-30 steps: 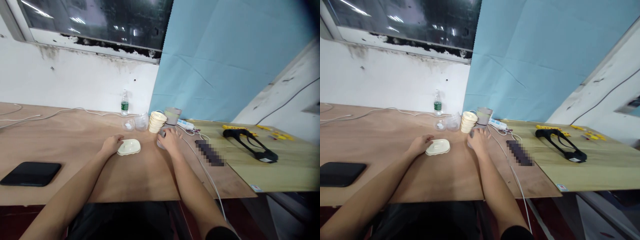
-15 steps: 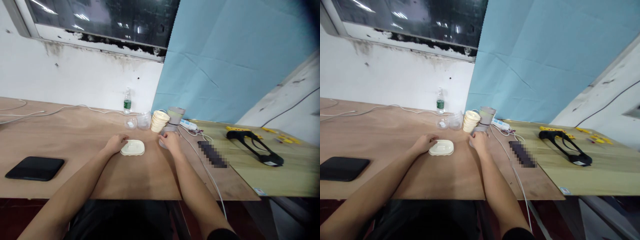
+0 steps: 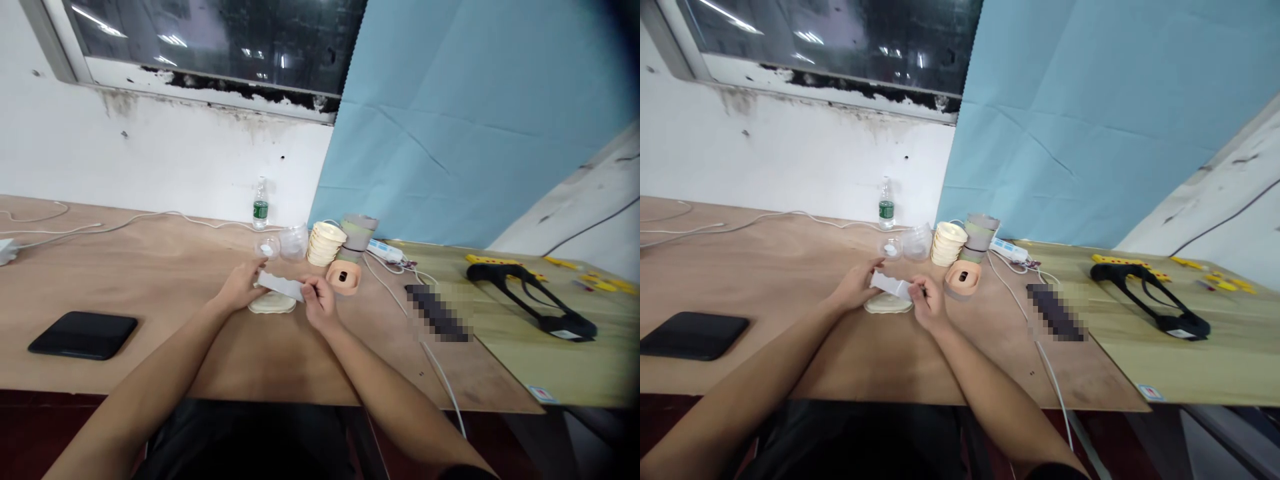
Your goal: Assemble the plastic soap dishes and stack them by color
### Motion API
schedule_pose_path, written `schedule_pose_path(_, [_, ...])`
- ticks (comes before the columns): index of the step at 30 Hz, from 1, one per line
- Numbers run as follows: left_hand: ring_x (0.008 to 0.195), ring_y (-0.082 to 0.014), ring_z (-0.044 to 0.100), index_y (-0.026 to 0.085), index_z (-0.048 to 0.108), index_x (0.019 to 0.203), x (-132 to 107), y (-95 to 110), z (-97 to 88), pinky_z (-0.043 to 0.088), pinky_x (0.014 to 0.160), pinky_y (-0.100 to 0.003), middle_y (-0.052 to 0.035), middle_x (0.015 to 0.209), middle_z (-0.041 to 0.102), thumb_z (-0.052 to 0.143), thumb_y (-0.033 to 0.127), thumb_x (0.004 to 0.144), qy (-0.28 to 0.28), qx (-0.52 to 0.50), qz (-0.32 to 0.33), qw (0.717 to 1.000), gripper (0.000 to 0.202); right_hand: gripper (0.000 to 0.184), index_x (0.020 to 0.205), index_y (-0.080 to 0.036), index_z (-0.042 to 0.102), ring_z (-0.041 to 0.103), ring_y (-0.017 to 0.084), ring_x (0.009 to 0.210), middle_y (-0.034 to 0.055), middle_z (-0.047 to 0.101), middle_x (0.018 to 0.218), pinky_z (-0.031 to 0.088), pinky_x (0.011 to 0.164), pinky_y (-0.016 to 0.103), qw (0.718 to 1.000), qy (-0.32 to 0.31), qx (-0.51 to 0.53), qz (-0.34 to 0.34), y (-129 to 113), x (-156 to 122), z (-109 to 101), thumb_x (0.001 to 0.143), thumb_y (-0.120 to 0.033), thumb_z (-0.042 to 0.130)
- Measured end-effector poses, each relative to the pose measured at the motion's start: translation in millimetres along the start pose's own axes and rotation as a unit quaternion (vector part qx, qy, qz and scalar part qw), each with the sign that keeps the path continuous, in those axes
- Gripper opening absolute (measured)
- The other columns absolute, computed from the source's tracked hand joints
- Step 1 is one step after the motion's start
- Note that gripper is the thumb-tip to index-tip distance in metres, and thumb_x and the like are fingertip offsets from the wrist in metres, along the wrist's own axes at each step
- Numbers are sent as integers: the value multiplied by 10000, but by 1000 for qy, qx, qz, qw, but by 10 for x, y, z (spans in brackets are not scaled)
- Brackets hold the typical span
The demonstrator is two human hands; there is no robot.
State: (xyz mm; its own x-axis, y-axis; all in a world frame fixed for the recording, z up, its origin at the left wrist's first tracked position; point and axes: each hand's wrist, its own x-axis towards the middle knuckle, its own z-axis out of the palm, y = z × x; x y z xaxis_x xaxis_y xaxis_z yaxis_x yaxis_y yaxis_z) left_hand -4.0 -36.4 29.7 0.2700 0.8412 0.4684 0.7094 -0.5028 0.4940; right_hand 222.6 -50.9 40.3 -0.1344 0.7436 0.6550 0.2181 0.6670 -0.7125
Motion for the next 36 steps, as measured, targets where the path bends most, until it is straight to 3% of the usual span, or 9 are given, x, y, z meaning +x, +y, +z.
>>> schedule_pose_path(3, [1064,-259,588,190,466,1313,-15,176,-79,447,916,-370,-103,1206,613,568,459,827,6,-33,4,999,564,432,754,-210,484,531,161,689,28,569,743,444,618,270,988,74,44,126,124,21,89,892,-598,356])
schedule_pose_path(6, [832,-222,644,186,397,1374,-24,278,-104,494,757,-326,-79,1024,677,558,490,832,22,-49,-38,998,642,476,787,-202,512,528,170,714,36,562,764,449,645,283,980,102,40,167,290,96,63,903,-607,292])
schedule_pose_path(8, [739,-200,644,190,344,1413,-21,281,-89,496,697,-305,-58,946,690,555,486,835,39,-65,-64,995,682,465,902,-189,560,546,183,771,50,591,838,455,685,296,987,64,22,146,370,124,26,880,-610,362])
schedule_pose_path(10, [768,-199,653,195,339,1421,-11,252,-71,502,701,-298,-61,981,692,544,481,841,53,-92,-78,991,678,466,1062,-182,563,562,190,817,58,615,906,460,711,298,992,3,-1,123,410,127,5,841,-583,480])
schedule_pose_path(15, [925,-222,638,188,530,1289,23,187,-127,494,776,-306,-82,1141,662,500,511,858,40,-81,-81,993,540,524,1269,-189,502,593,180,777,62,655,953,466,688,290,988,-56,-48,139,417,106,36,847,-498,526])
schedule_pose_path(19, [856,-225,641,209,618,1189,35,141,-216,471,746,-308,-64,1038,699,428,512,884,-31,5,-84,996,470,434,1165,-184,591,610,179,782,56,678,933,462,697,281,983,-85,-54,152,439,126,86,872,-486,482])
schedule_pose_path(24, [865,-235,642,194,561,1257,35,64,-226,449,736,-302,-77,1022,698,440,457,868,-94,90,-108,986,485,421,1062,-173,648,604,173,735,45,688,841,442,660,267,967,-134,-98,192,509,153,105,874,-499,460])
schedule_pose_path(32, [825,-221,637,223,665,949,44,16,-190,423,677,-282,-68,929,701,398,434,877,-141,116,-127,975,348,424,986,-177,684,625,189,791,49,703,853,447,662,267,965,-163,-109,172,557,141,102,890,-506,433])
schedule_pose_path(36, [802,-234,637,215,670,830,30,-83,-137,419,675,-299,-84,884,704,379,457,890,-152,88,-126,976,383,397,1108,-196,655,636,211,883,74,703,1007,468,759,321,957,-169,-155,176,561,157,94,883,-470,474])
